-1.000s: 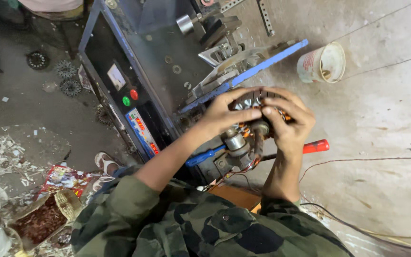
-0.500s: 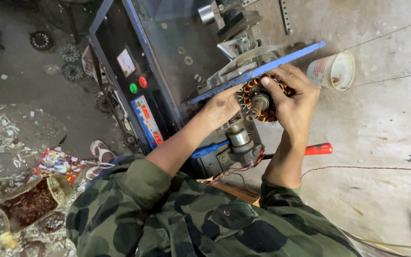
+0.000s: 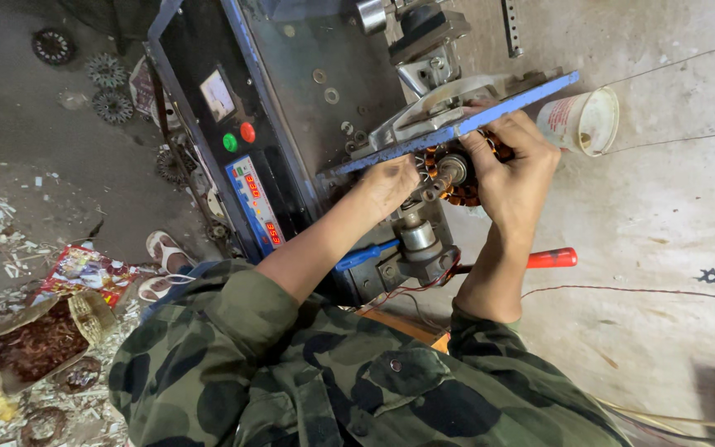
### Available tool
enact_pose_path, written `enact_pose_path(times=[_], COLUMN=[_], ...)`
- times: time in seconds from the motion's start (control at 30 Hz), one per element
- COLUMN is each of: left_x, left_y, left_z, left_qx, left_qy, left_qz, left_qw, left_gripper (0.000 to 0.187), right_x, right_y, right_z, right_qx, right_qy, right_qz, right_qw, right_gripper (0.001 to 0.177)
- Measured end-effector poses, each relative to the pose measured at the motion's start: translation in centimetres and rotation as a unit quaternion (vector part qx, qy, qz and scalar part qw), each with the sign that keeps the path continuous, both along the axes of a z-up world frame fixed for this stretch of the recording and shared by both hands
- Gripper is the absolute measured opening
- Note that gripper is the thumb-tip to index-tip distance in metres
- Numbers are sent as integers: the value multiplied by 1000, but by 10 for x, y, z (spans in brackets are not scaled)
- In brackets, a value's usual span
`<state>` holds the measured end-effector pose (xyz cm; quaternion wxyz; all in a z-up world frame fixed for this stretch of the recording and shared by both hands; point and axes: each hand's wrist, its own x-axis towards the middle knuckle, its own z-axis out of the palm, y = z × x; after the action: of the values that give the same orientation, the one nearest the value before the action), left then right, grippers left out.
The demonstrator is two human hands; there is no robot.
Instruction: The person operates a motor winding machine, feeding copper wire into the stator slots and rotating the stator to wind the coils. The person repeatedly adjusts the stator and presses the machine's control buttons to advance the winding process.
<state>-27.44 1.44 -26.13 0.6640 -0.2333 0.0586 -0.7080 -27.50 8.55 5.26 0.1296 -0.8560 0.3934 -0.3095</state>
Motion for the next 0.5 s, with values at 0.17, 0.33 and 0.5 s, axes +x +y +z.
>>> enact_pose_path(times=[0.17,0.33,0.5], left_x=[-9,16,37], left_y=[10,36,54], left_z=[-6,47,75], left_qx=[78,127,77], left_qy=[-49,-63,-79], left_qz=[-19,24,17], left_qw=[996,990,994], left_gripper=[13,32,41], right_x=[2,8,16], right_y=[0,-3,-1], right_z=[5,6,13], right_qx=[-2,4,28], right_qy=[25,25,33], right_qz=[-8,1,-40], right_qw=[1000,1000,998], right_gripper=[22,26,21])
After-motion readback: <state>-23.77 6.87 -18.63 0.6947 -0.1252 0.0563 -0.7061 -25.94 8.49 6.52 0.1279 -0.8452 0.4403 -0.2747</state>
